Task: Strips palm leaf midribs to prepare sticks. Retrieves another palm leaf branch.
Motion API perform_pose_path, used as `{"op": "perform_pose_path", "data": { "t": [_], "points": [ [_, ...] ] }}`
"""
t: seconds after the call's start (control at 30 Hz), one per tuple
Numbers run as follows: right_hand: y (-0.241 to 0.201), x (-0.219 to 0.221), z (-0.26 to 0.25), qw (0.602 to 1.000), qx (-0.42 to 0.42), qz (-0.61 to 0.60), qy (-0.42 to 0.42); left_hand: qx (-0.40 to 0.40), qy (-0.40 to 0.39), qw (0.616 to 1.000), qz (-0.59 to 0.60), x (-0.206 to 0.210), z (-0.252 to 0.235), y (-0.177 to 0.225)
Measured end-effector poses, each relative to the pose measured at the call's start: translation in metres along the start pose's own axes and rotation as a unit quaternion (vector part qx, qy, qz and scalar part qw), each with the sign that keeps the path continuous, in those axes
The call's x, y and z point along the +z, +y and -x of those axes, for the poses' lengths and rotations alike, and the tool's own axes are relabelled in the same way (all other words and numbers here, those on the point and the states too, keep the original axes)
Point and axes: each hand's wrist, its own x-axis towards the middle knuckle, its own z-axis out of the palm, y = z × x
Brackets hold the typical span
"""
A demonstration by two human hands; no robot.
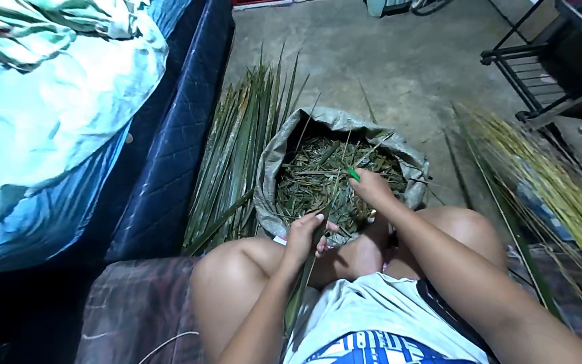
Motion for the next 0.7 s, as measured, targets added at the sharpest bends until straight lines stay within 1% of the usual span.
{"op": "perform_pose_path", "data": {
  "t": [0.07,0.1,0.17,0.2,0.27,0.37,0.43,0.5,0.57,0.63,0.7],
  "points": [
    [-0.003,0.012,0.014,0.992,-0.067,-0.097,-0.043,0.0,-0.003,1.0,0.008,-0.002,-0.001,-0.001],
    [-0.003,0.021,0.02,0.98,-0.089,-0.16,-0.072,0.0,-0.005,1.0,0.009,-0.002,-0.002,-0.002],
    [-0.006,0.033,0.027,0.955,-0.084,-0.259,-0.116,0.011,-0.008,1.0,-0.001,-0.001,-0.002,-0.003],
    [-0.007,0.034,0.027,0.951,-0.07,-0.275,-0.125,0.02,-0.013,1.0,-0.016,0.0,-0.002,-0.003],
    [-0.008,0.029,0.021,0.954,-0.04,-0.278,-0.106,0.033,-0.024,0.996,-0.075,0.004,-0.002,-0.005],
    [0.003,0.026,0.0,0.957,-0.019,-0.288,-0.019,0.031,-0.032,0.985,-0.165,0.011,-0.003,-0.008],
    [0.007,0.026,-0.007,0.956,-0.011,-0.291,0.028,0.026,-0.01,0.974,-0.227,0.013,-0.003,-0.01],
    [0.006,0.026,-0.004,0.962,-0.017,-0.268,0.041,0.037,0.025,0.962,-0.271,0.015,-0.004,-0.013],
    [0.0,0.025,0.008,0.975,-0.037,-0.219,0.015,0.053,0.056,0.955,-0.286,0.014,-0.003,-0.013],
    [-0.007,0.025,0.026,0.986,-0.069,-0.15,-0.035,0.056,0.074,0.949,-0.302,0.008,-0.006,-0.014],
    [-0.014,0.023,0.049,0.987,-0.107,-0.089,-0.082,0.058,0.094,0.945,-0.307,0.005,-0.007,-0.013]
  ]
}}
